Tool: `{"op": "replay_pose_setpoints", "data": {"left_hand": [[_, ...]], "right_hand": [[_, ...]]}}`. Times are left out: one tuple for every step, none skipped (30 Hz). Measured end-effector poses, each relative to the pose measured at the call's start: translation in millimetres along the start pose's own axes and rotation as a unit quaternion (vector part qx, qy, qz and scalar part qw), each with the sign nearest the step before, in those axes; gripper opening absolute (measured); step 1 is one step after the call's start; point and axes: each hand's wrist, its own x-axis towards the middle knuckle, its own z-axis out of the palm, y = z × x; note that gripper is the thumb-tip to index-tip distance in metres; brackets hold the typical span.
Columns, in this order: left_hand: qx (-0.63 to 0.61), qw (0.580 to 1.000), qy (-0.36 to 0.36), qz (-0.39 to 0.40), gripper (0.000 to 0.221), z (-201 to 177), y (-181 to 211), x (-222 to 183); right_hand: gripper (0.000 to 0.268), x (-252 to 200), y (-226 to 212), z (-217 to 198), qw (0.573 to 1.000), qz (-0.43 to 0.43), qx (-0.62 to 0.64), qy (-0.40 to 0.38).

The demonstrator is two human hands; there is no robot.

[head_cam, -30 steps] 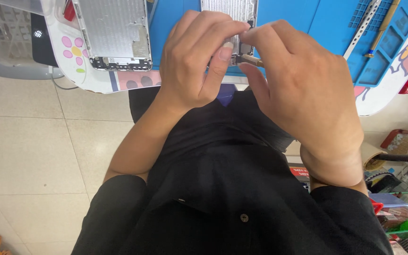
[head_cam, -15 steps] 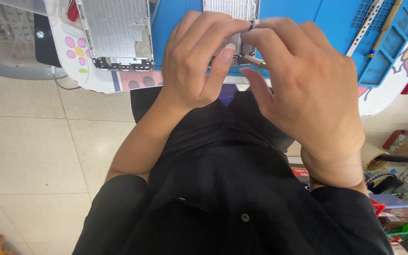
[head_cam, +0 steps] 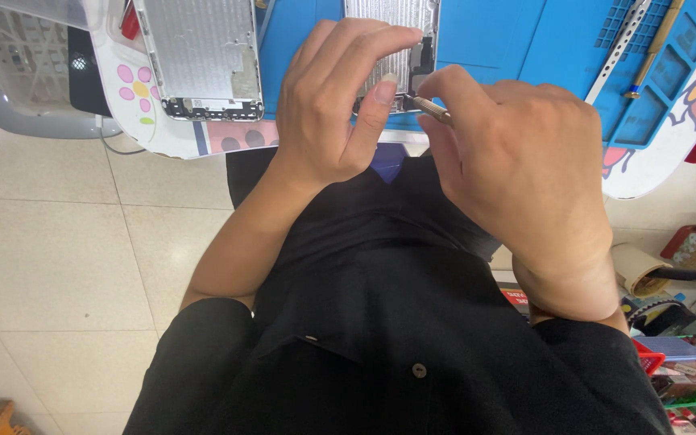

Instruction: Repairing and assembling components of a mobile phone on a workbench.

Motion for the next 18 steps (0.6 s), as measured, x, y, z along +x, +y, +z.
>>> {"op": "replay_pose_setpoints", "data": {"left_hand": [[0.001,1.000,-0.001,0.002,0.030,-1,1,0],[0.001,1.000,0.001,-0.002,0.030,-1,2,0],[-0.001,1.000,0.003,-0.005,0.030,0,4,1],[-0.001,1.000,0.001,-0.003,0.030,-1,3,2],[0.002,1.000,-0.003,-0.009,0.030,-1,4,2],[0.005,1.000,-0.007,-0.014,0.030,-1,4,2],[0.006,1.000,-0.007,-0.012,0.030,-1,5,2],[0.005,1.000,-0.005,-0.010,0.030,-1,6,2],[0.003,1.000,-0.002,-0.007,0.029,-1,6,2],[0.005,1.000,-0.002,-0.005,0.029,-2,6,2],[0.005,1.000,-0.002,-0.006,0.028,-1,6,2],[0.006,1.000,-0.001,-0.008,0.028,-1,7,3],[0.006,1.000,-0.001,-0.005,0.028,-1,7,3],[0.007,1.000,-0.003,-0.012,0.028,-1,8,3],[0.008,1.000,-0.005,-0.018,0.027,-1,9,4],[0.009,1.000,-0.005,-0.015,0.027,-1,11,3],[0.013,1.000,-0.006,-0.016,0.027,-1,11,4],[0.017,1.000,-0.007,-0.016,0.027,-1,12,5]], "right_hand": [[0.018,1,-2,0,1.000,0.001,0.000,0.003],[0.020,2,-4,0,1.000,-0.003,0.004,0.012],[0.022,3,-6,0,1.000,-0.005,0.006,0.021],[0.022,2,-6,1,1.000,-0.003,0.005,0.023],[0.019,1,-7,3,1.000,-0.003,0.000,0.018],[0.018,0,-7,5,1.000,-0.003,-0.005,0.014],[0.018,1,-8,5,1.000,-0.003,-0.005,0.016],[0.016,2,-8,4,1.000,0.005,0.002,0.021],[0.016,3,-9,4,1.000,0.013,0.009,0.026],[0.016,2,-8,5,0.999,0.013,0.010,0.028],[0.016,1,-7,6,0.999,0.011,0.008,0.041],[0.017,-1,-6,8,0.998,0.008,0.007,0.055],[0.017,-4,-4,12,0.998,0.008,0.006,0.057],[0.017,-7,-2,15,0.999,0.019,0.013,0.046],[0.017,-11,0,19,0.999,0.030,0.021,0.037],[0.017,-12,-1,20,0.999,0.030,0.020,0.039],[0.017,-13,-1,21,0.998,0.039,0.018,0.045],[0.016,-14,-1,21,0.997,0.048,0.016,0.051]]}}
